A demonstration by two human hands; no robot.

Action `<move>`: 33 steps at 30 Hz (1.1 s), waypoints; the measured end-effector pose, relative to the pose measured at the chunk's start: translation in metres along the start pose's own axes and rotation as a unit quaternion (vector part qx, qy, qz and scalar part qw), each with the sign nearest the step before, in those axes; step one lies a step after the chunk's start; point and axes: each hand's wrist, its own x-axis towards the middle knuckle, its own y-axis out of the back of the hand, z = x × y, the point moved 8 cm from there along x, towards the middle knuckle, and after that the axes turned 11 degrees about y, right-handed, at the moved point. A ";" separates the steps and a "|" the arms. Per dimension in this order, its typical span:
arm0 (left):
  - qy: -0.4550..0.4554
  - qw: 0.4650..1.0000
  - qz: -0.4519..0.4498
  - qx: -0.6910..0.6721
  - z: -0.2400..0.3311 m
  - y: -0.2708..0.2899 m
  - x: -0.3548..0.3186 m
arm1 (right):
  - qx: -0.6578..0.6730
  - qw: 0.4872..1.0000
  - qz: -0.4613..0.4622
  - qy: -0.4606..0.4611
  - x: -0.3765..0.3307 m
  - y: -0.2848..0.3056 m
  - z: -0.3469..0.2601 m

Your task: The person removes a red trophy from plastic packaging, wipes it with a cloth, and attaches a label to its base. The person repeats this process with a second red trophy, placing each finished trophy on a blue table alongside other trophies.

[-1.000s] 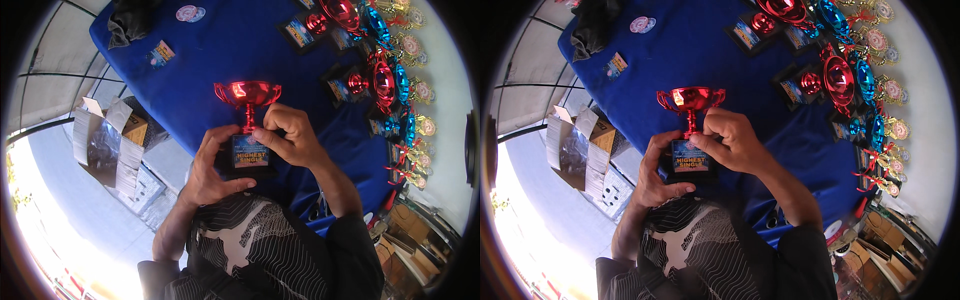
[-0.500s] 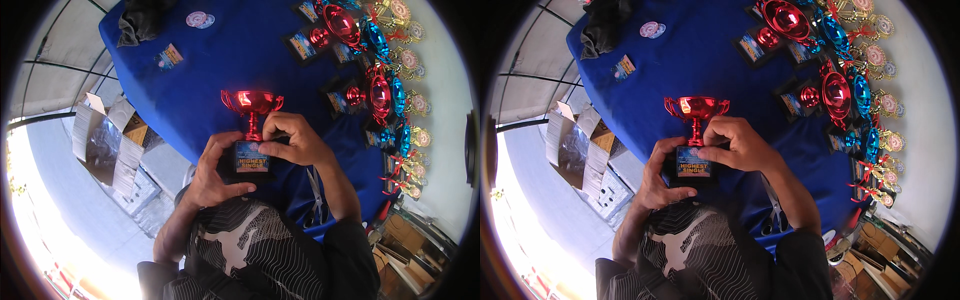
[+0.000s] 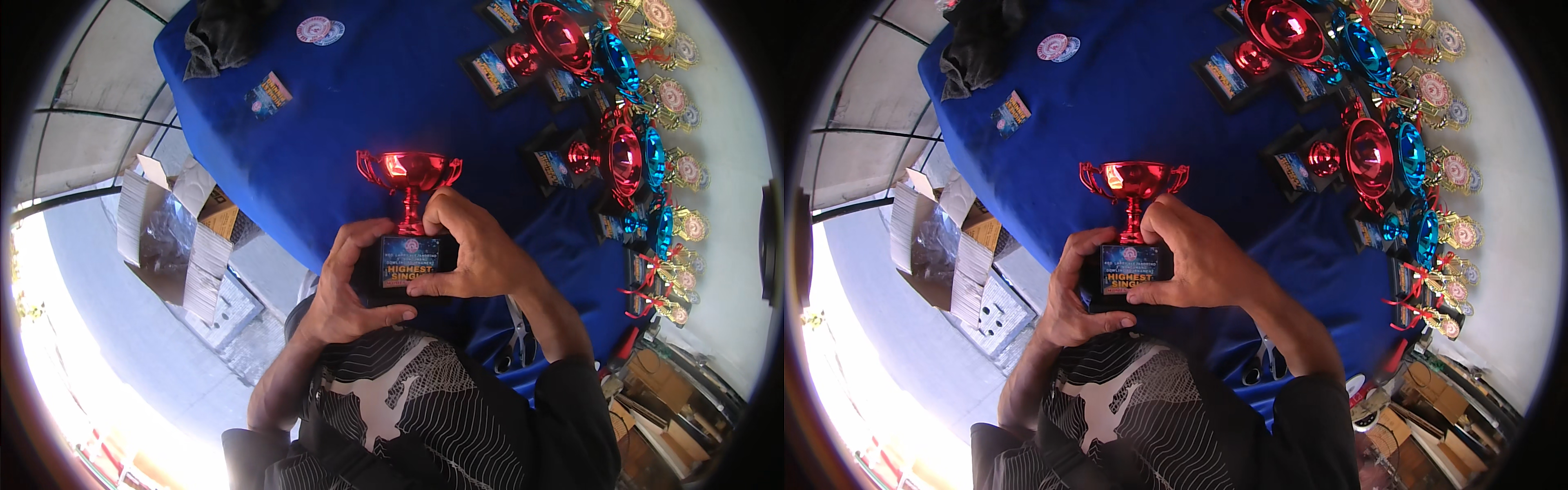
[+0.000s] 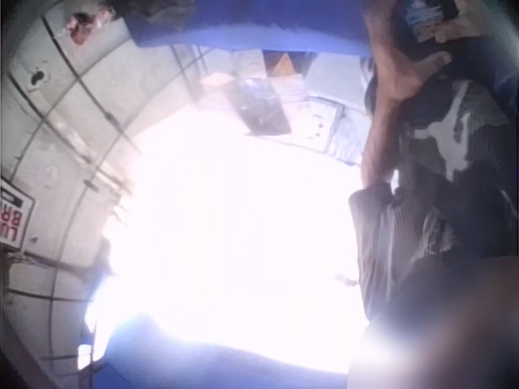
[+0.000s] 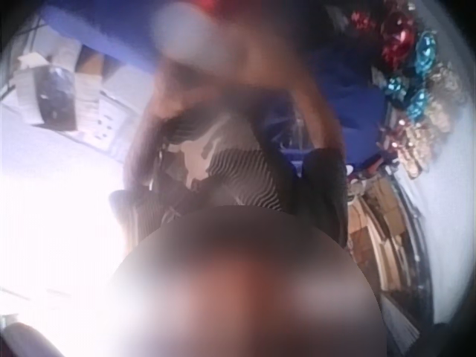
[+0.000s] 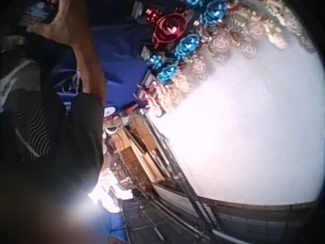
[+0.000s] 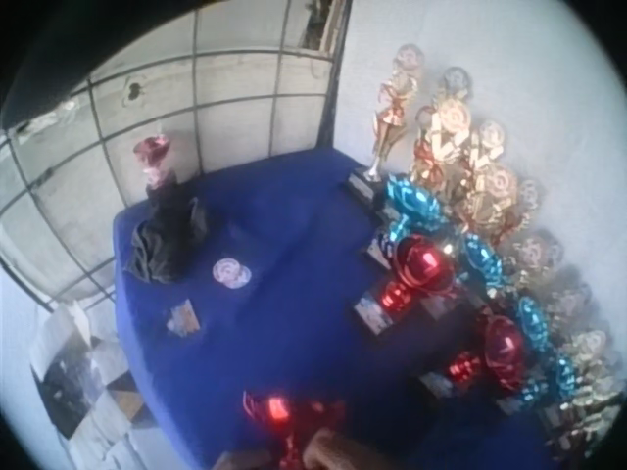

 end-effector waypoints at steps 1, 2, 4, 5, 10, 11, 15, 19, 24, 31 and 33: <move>0.001 1.000 0.001 0.002 0.000 0.000 0.000 | -0.002 1.000 -0.014 -0.018 0.000 -0.002 0.003; 0.001 1.000 0.000 0.008 0.000 0.000 0.000 | -0.004 0.999 -0.019 -0.035 0.001 -0.002 0.006; -0.006 1.000 0.004 0.011 0.001 0.001 -0.001 | -0.050 0.996 -0.045 -0.053 0.003 -0.005 0.009; -0.003 1.000 0.002 0.007 0.001 0.001 -0.001 | -0.073 0.994 -0.053 -0.061 0.005 -0.005 0.009; -0.005 1.000 -0.001 -0.003 0.000 0.000 -0.001 | -0.142 0.988 -0.044 -0.027 0.012 -0.005 -0.010; -0.010 1.000 0.004 -0.001 0.001 0.000 -0.001 | -0.154 0.987 -0.039 -0.012 0.013 -0.004 -0.015; -0.015 1.000 0.005 0.006 0.001 -0.001 -0.004 | -0.178 0.983 -0.037 -0.013 0.012 -0.004 -0.020; -0.014 1.000 0.007 0.010 0.000 -0.001 -0.004 | -0.231 0.972 -0.040 -0.026 0.013 -0.011 -0.016; -0.024 1.000 0.002 0.001 0.000 -0.001 -0.003 | -0.246 0.967 -0.046 -0.050 0.013 -0.014 -0.016; -0.014 1.000 0.005 -0.010 0.000 0.000 -0.004 | -0.131 0.989 0.040 -0.062 -0.004 -0.001 -0.020; -0.021 1.000 0.006 -0.011 0.001 0.000 -0.004 | -0.123 0.987 0.052 -0.087 -0.008 -0.003 -0.014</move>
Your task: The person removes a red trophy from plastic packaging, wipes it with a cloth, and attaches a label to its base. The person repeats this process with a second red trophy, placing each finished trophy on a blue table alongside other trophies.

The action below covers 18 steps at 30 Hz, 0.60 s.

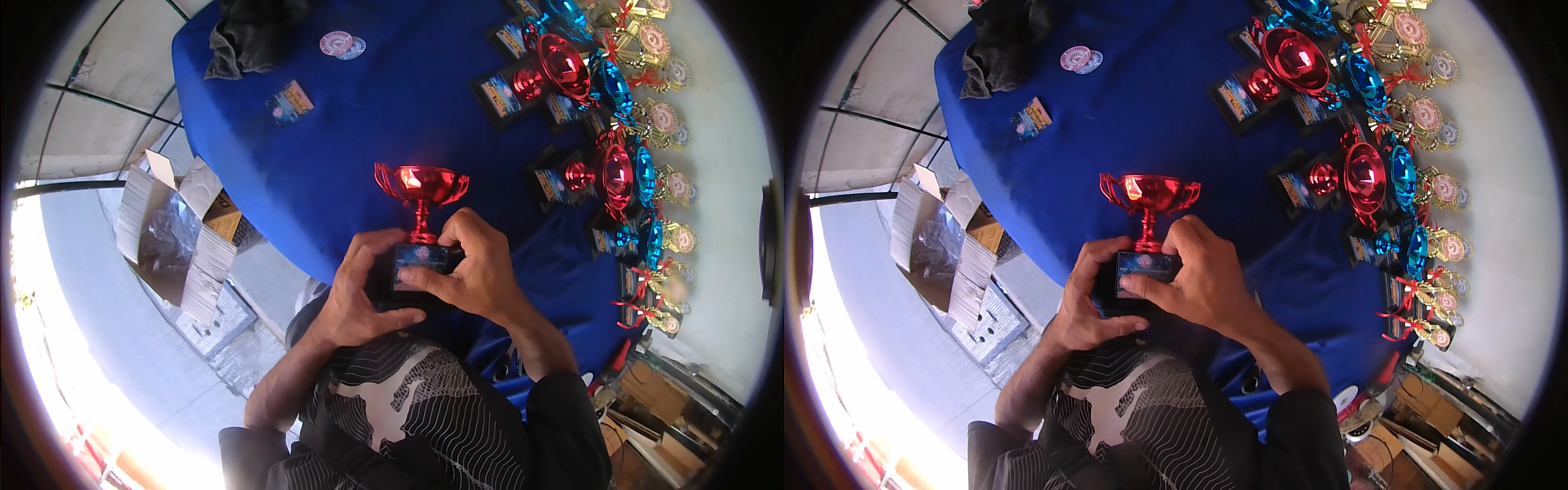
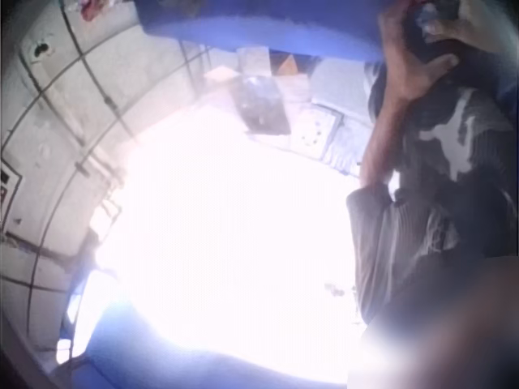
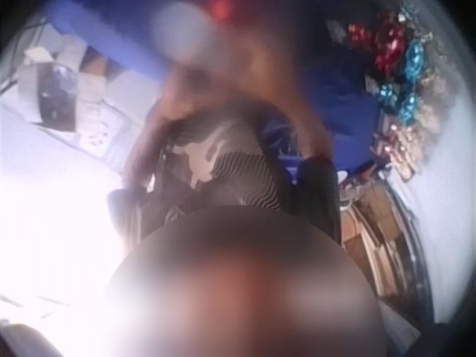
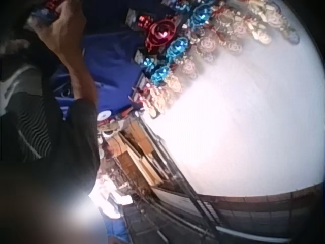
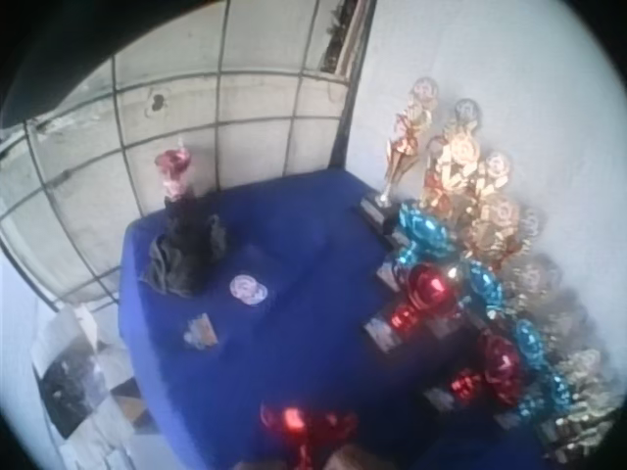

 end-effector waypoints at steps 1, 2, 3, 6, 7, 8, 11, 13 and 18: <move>-0.001 1.000 -0.003 0.001 0.000 0.000 0.000 | 0.000 1.000 -0.007 -0.021 -0.001 -0.003 0.004; 0.000 1.000 -0.004 0.004 0.000 0.000 0.001 | -0.005 0.998 -0.010 -0.054 -0.002 -0.005 0.009; 0.000 1.000 -0.005 0.007 0.000 0.000 0.001 | -0.019 0.999 -0.019 -0.034 -0.001 -0.006 0.005; -0.001 1.000 -0.005 0.009 0.001 0.001 0.001 | -0.075 0.996 -0.039 0.006 0.004 -0.006 -0.006; 0.007 1.000 -0.004 0.009 0.000 0.001 0.000 | -0.091 0.994 -0.045 0.028 0.005 -0.005 -0.012; 0.008 1.000 -0.006 0.005 0.000 0.001 -0.001 | -0.107 0.992 -0.052 0.050 0.008 -0.004 -0.018; 0.026 1.000 -0.011 -0.013 -0.005 -0.001 -0.003 | -0.118 0.987 -0.079 0.069 0.013 -0.006 -0.026; 0.022 0.999 -0.002 -0.040 -0.007 0.000 -0.003 | -0.113 0.989 -0.076 0.049 0.015 -0.009 -0.026; -0.015 1.000 0.006 -0.011 -0.005 -0.003 -0.007 | -0.129 0.991 -0.030 -0.032 0.013 -0.011 0.004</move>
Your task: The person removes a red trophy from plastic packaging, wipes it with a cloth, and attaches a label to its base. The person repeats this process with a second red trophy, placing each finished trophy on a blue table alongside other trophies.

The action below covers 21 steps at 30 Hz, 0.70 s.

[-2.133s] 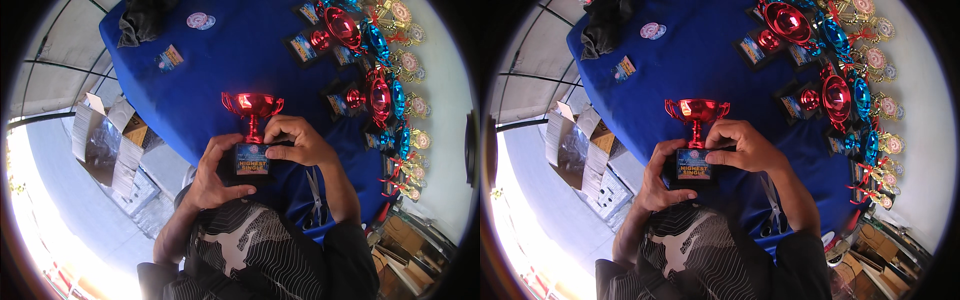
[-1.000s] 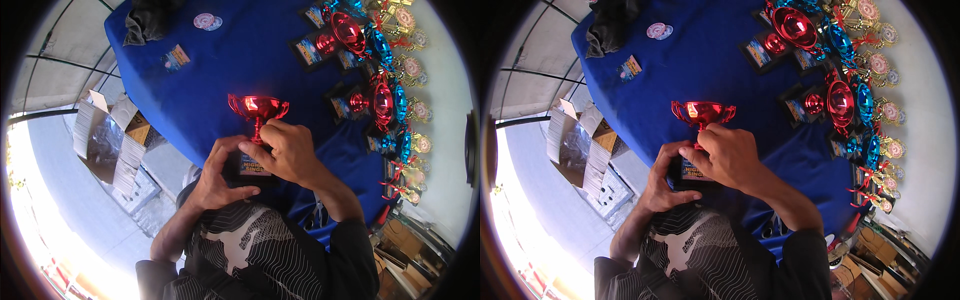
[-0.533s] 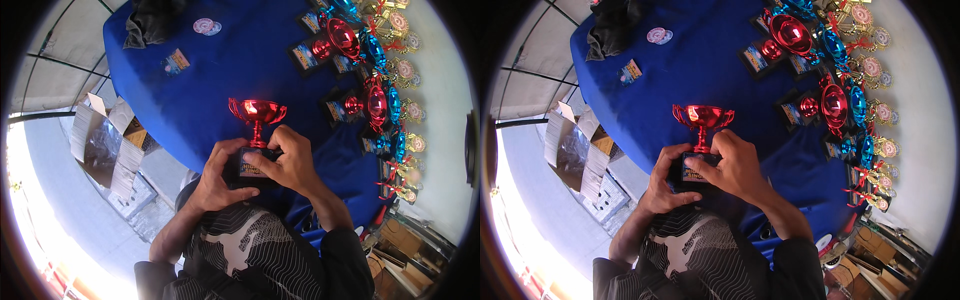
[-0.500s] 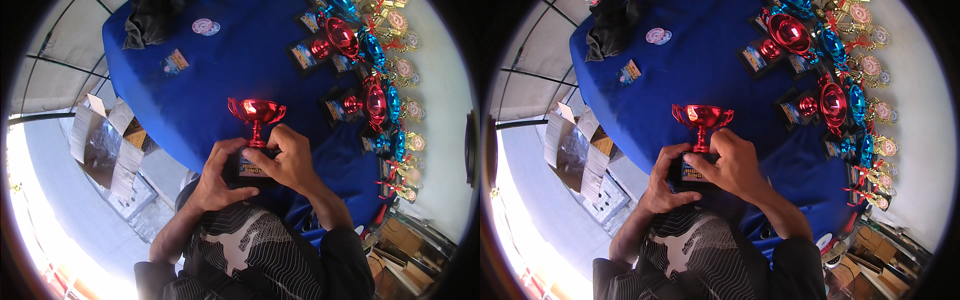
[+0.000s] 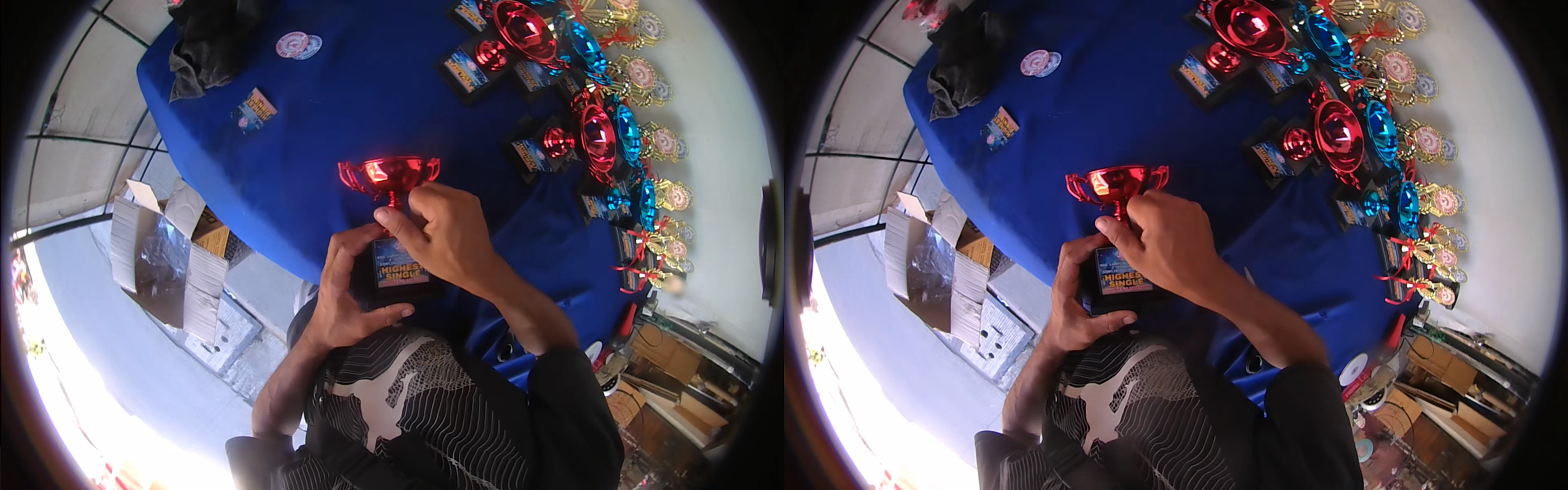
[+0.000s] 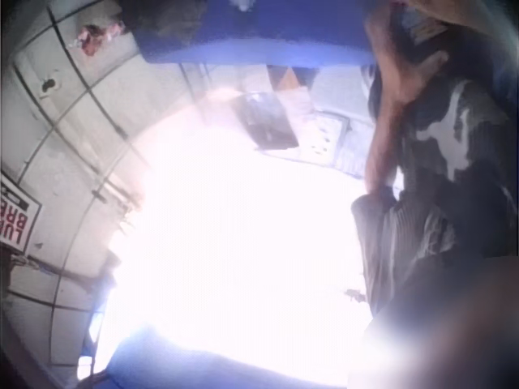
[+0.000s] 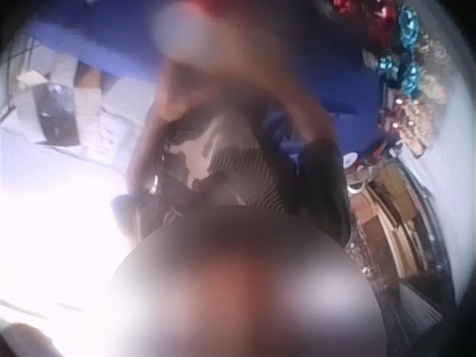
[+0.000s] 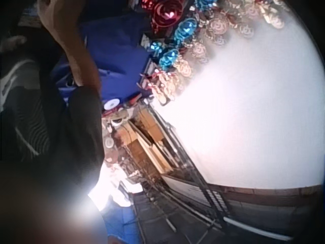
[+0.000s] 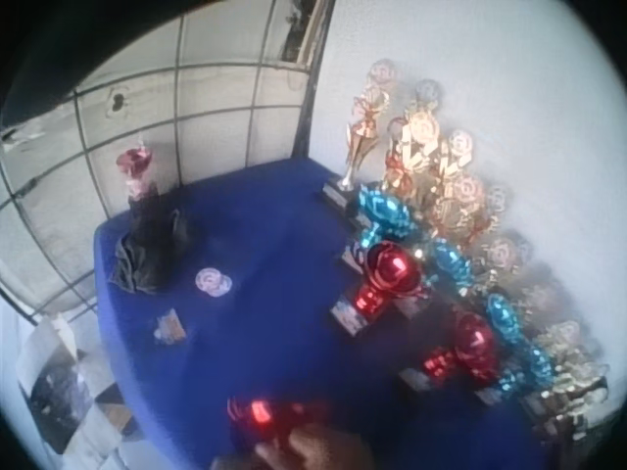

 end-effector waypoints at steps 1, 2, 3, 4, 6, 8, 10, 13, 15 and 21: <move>0.005 1.000 -0.003 0.006 -0.001 -0.001 0.000 | 0.082 0.996 -0.017 -0.040 -0.003 -0.006 0.013; 0.001 1.000 0.001 0.012 0.001 -0.001 -0.002 | 0.160 0.985 -0.007 -0.059 -0.009 -0.008 0.020; -0.019 0.999 0.008 0.031 0.004 -0.002 -0.002 | 0.234 0.969 0.007 -0.079 -0.015 -0.008 0.029; -0.053 0.997 0.008 0.055 0.011 -0.006 -0.004 | 0.294 0.950 -0.021 -0.104 -0.027 -0.014 0.032; -0.109 0.991 -0.005 0.072 0.020 -0.016 -0.007 | 0.340 0.939 -0.022 -0.053 -0.045 -0.011 0.024; -0.131 0.988 -0.035 0.079 0.025 -0.029 -0.007 | 0.376 0.926 -0.010 -0.028 -0.067 -0.003 0.023; -0.123 0.988 -0.042 0.081 0.023 -0.033 -0.005 | 0.309 0.944 0.100 -0.062 -0.101 0.019 0.032; -0.129 0.981 0.049 0.138 0.019 -0.004 0.007 | 0.325 0.895 0.294 -0.082 -0.148 0.050 0.070; -0.081 0.978 0.147 0.123 0.005 0.035 0.023 | 0.325 0.840 0.413 -0.135 -0.185 0.060 0.110; -0.008 0.935 0.348 0.075 -0.003 0.143 0.078 | 0.143 0.868 0.451 -0.153 -0.231 0.088 0.197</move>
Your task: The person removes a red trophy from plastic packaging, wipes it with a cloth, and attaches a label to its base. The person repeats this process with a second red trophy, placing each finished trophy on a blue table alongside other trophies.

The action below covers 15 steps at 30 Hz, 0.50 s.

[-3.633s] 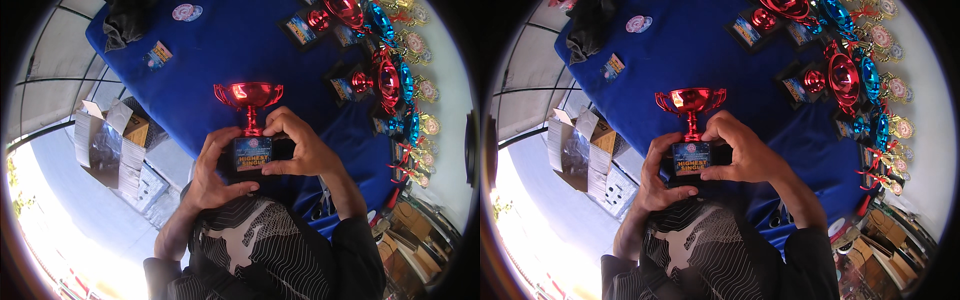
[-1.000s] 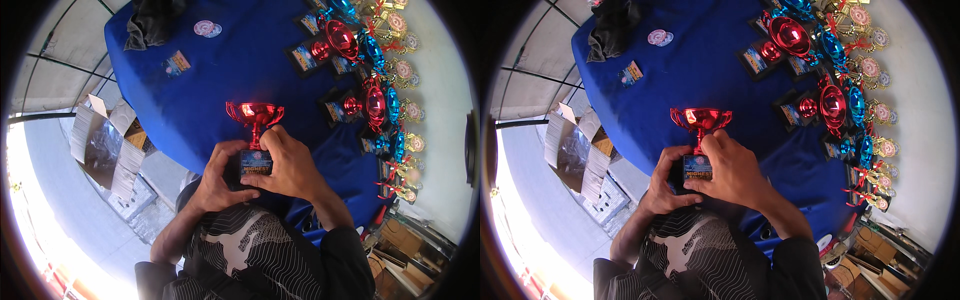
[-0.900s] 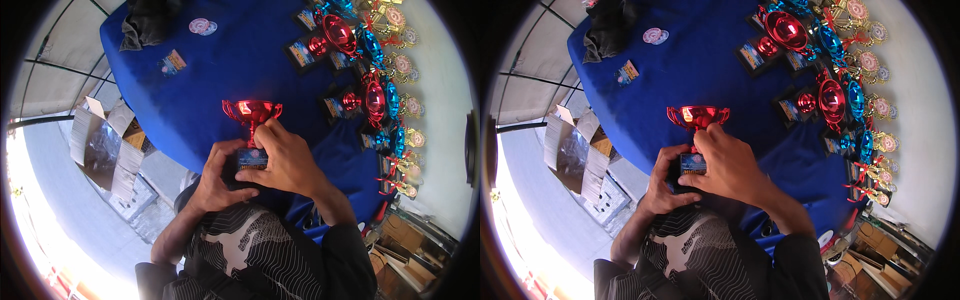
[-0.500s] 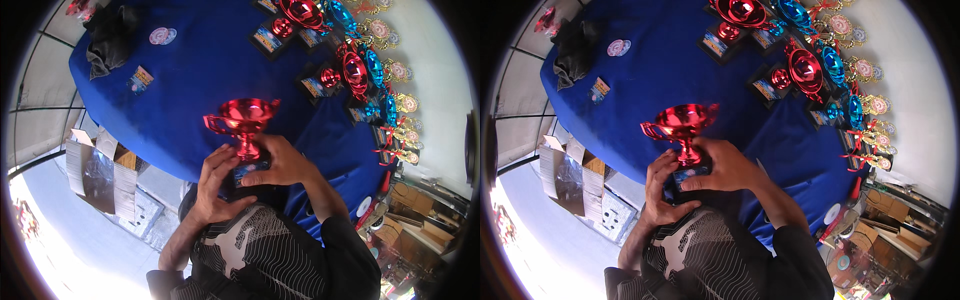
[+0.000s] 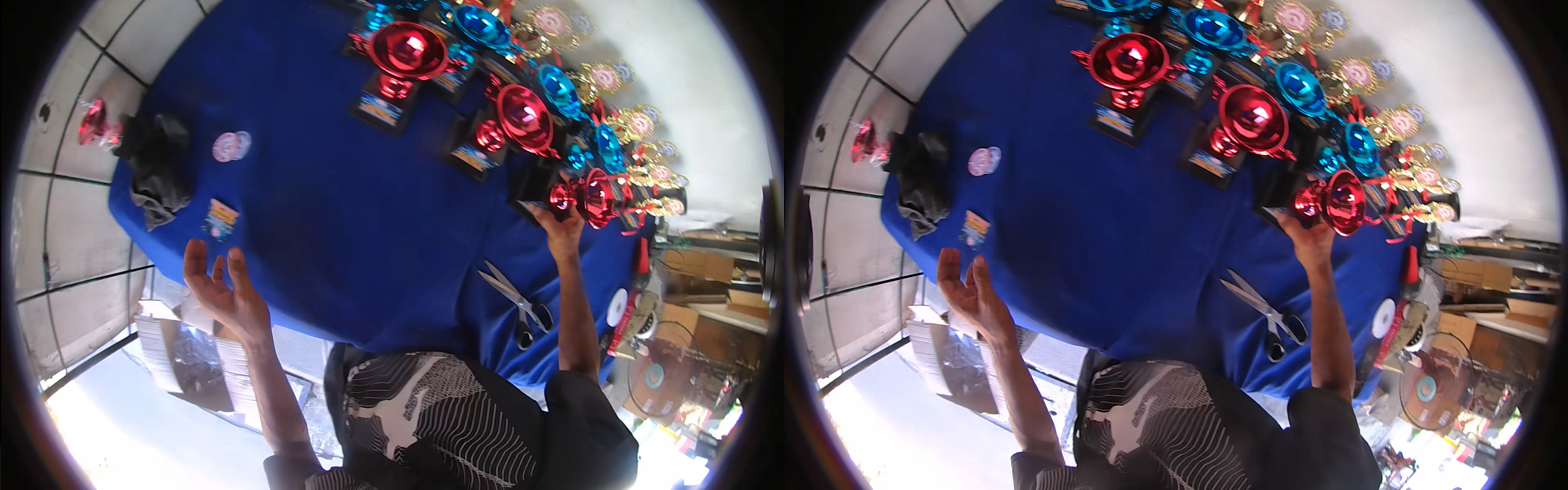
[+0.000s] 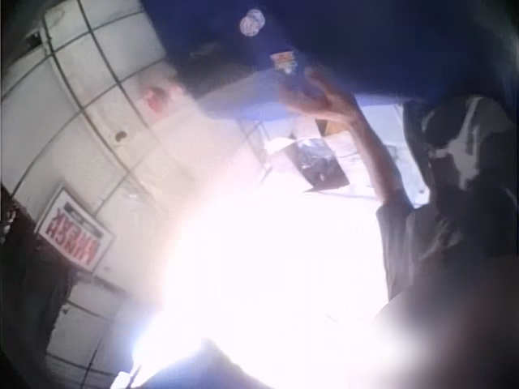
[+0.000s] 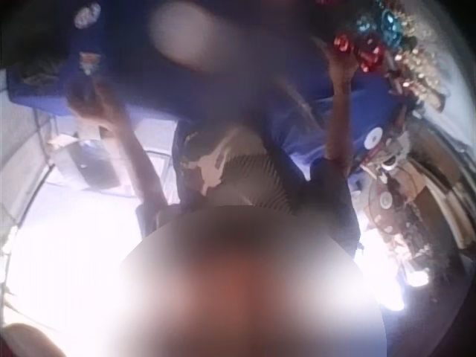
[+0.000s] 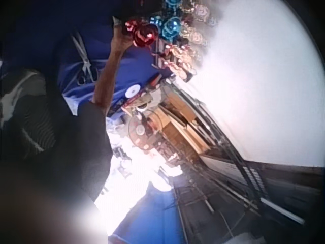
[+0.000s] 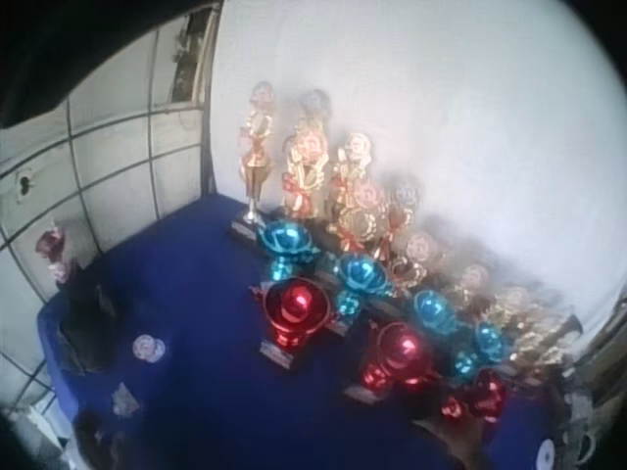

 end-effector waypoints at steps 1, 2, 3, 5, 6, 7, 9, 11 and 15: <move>-0.011 1.000 0.028 0.003 0.006 0.005 0.014 | 0.034 0.999 0.000 -0.019 0.002 0.000 0.009; -0.026 0.998 0.064 0.010 0.013 0.013 0.028 | 0.084 0.996 -0.001 -0.038 0.003 -0.005 0.017; -0.018 0.997 0.077 0.011 0.014 0.017 0.042 | 0.104 0.994 0.006 -0.013 0.005 -0.008 0.016; -0.049 0.987 0.129 0.077 0.016 0.024 0.070 | 0.100 0.994 0.031 0.032 0.008 -0.010 0.011; -0.099 0.980 0.142 0.096 0.016 0.024 0.082 | 0.083 0.994 0.054 0.053 0.007 -0.008 0.006; -0.083 0.976 0.165 0.118 0.004 0.030 0.098 | 0.055 0.996 0.029 0.061 0.007 -0.014 0.003; -0.152 0.969 0.144 0.134 -0.009 0.025 0.137 | 0.019 0.995 0.021 0.095 0.003 -0.015 -0.013; -0.106 0.911 0.174 0.359 -0.029 0.026 0.183 | 0.048 0.998 0.049 0.010 -0.008 -0.013 -0.014; -0.379 0.787 0.367 0.321 0.032 0.034 0.218 | -0.232 0.960 0.151 0.040 -0.038 0.010 -0.061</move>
